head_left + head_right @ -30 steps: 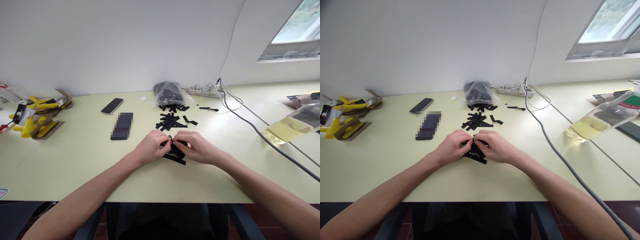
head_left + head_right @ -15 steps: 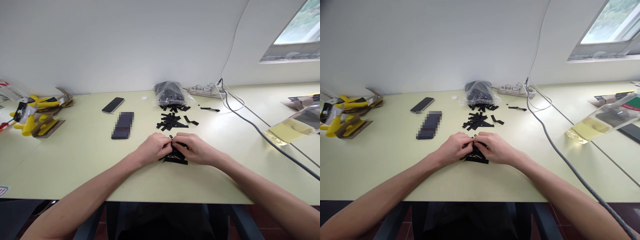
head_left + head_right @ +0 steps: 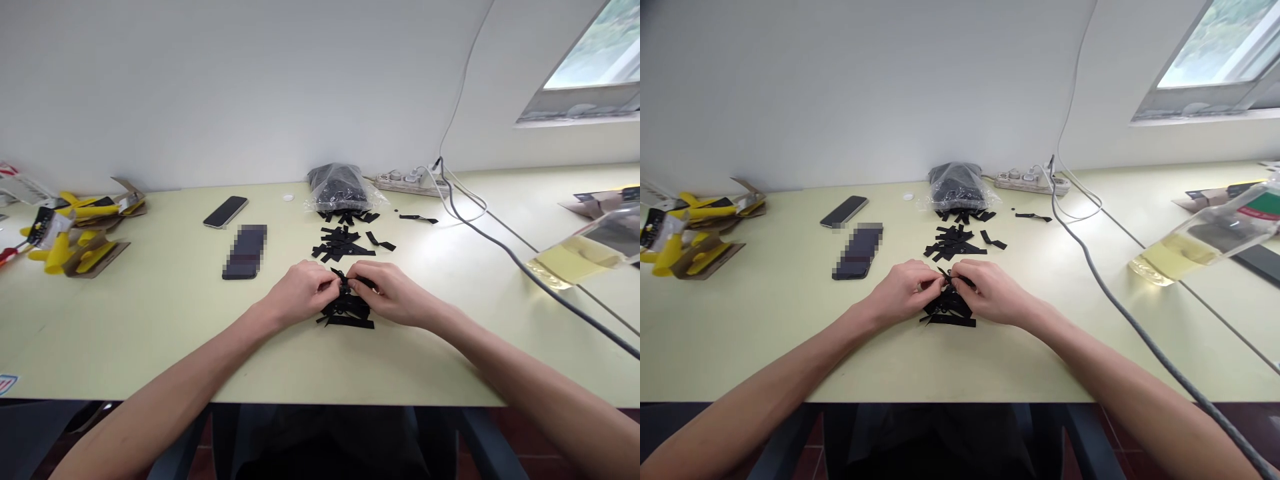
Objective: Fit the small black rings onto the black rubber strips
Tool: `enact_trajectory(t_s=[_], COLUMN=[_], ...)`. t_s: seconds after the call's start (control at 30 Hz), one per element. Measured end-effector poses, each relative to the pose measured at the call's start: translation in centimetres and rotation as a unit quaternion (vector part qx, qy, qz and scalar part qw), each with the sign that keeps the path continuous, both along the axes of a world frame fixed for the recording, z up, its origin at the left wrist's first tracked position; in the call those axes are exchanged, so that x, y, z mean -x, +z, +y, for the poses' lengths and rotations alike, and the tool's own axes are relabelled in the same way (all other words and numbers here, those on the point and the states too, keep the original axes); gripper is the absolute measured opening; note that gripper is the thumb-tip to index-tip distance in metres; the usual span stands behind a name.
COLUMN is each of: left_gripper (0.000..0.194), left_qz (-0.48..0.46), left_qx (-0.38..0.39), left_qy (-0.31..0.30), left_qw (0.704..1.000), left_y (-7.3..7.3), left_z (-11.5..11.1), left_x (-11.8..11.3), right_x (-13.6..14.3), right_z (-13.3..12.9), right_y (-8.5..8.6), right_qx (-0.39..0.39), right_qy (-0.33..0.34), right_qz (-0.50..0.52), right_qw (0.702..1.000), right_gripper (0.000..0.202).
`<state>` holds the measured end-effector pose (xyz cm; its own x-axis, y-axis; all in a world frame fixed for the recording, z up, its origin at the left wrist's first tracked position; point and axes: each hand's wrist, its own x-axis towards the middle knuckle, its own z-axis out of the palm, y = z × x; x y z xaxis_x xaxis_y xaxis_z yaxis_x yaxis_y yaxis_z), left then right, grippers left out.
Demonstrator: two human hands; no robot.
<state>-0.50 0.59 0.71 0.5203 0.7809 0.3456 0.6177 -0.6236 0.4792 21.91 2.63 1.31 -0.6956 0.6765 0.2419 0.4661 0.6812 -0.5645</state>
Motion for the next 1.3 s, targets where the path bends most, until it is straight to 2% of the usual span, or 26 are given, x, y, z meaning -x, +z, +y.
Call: enact_trajectory(t_s=[0.13, 0.27, 0.33, 0.43, 0.53, 0.67, 0.8, 0.9, 1.0, 1.1, 1.3], left_gripper=[0.037, 0.016, 0.022, 0.010, 0.026, 0.026, 0.017, 0.025, 0.024, 0.022, 0.021], left_qz=[-0.001, -0.018, -0.018, -0.009, -0.010, -0.012, -0.018, -0.024, -0.014, -0.005, 0.000], left_qx=[-0.003, 0.028, 0.040, 0.030, 0.025, 0.035, 0.048, 0.056, 0.050, 0.049, 0.055], left_qy=[0.023, 0.072, 0.068, 0.035, 0.023, 0.026, 0.041, 0.058, 0.048, 0.038, 0.032], left_qw=[1.000, 0.997, 0.997, 0.999, 0.999, 0.999, 0.998, 0.996, 0.997, 0.998, 0.998], left_y=[0.3, 0.7, 0.7, 0.4, 0.0, -0.2, 0.2, 0.3, 0.0, -0.1, 0.0], left_z=[-0.1, -0.4, -0.5, -0.4, -0.3, -0.1, -0.1, -0.1, -0.1, -0.1, -0.1], left_x=[0.1, 0.2, 0.2, 0.2, 0.1, 0.2, 0.2, 0.2, 0.2, 0.1, 0.1], right_x=[-0.1, 0.0, 0.0, 0.1, 0.1, 0.2, -0.3, -0.8, -1.0, -0.9, -0.9], right_z=[0.1, -0.1, -0.3, -0.3, -0.4, -0.3, 0.4, 1.3, 2.2, 2.8, 3.1], right_y=[0.0, -0.1, -0.1, -0.1, -0.1, 0.0, 0.1, -0.3, -1.1, -1.8, -2.3], right_qx=[-0.012, -0.012, -0.009, -0.011, -0.018, -0.021, -0.049, -0.060, -0.055, -0.063, -0.103], right_qy=[-0.006, 0.004, 0.009, 0.008, 0.003, 0.000, -0.051, -0.121, -0.160, -0.169, -0.158], right_qz=[-0.008, -0.014, -0.019, -0.027, -0.034, -0.039, -0.026, -0.034, -0.074, -0.101, -0.090], right_qw=[1.000, 1.000, 1.000, 1.000, 0.999, 0.999, 0.997, 0.990, 0.983, 0.978, 0.978], right_gripper=[0.017, 0.016, 0.016, 0.019, 0.021, 0.024, 0.027, 0.034, 0.042, 0.043, 0.028])
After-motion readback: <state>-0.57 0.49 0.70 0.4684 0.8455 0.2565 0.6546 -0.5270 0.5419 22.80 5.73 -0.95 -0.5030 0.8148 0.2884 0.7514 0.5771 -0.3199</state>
